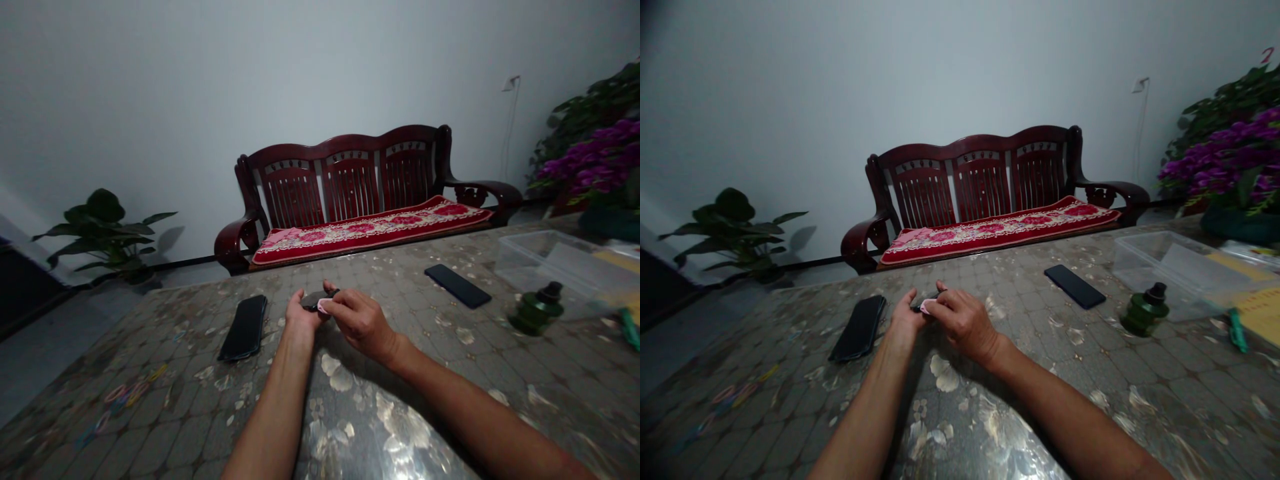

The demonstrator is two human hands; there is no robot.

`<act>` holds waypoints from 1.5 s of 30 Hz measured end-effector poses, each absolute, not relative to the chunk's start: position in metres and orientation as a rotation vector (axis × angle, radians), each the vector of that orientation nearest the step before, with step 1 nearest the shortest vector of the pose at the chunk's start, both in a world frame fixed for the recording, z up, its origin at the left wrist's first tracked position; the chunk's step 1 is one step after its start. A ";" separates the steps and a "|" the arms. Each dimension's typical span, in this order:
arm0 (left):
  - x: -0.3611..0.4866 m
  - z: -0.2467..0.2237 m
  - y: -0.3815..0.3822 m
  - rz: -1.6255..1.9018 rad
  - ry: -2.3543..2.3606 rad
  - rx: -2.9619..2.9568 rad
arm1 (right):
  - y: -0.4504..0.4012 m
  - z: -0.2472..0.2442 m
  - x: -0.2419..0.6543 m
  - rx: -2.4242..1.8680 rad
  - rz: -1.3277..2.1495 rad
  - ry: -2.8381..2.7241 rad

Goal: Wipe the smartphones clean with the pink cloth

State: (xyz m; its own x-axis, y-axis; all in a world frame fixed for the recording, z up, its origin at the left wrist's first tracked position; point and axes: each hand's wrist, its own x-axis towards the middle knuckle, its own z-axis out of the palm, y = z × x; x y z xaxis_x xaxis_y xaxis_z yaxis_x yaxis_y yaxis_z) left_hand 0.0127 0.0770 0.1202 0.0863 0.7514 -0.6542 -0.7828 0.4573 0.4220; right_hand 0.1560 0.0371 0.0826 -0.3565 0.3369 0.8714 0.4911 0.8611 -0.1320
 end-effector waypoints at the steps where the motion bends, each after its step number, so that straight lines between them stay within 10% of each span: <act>1: 0.013 0.122 0.076 1.144 0.946 -0.045 | 0.038 0.083 0.158 -0.600 -0.214 -1.979; 16: 0.011 0.114 0.083 1.325 0.694 -0.040 | 0.050 0.068 0.169 -0.627 -0.218 -1.996; 26: -0.011 0.090 0.095 1.243 0.473 0.283 | 0.063 0.059 0.178 -1.461 0.827 -2.233; 45: 0.025 0.058 0.088 1.158 0.394 0.290 | 0.056 0.056 0.158 -1.239 0.524 -1.923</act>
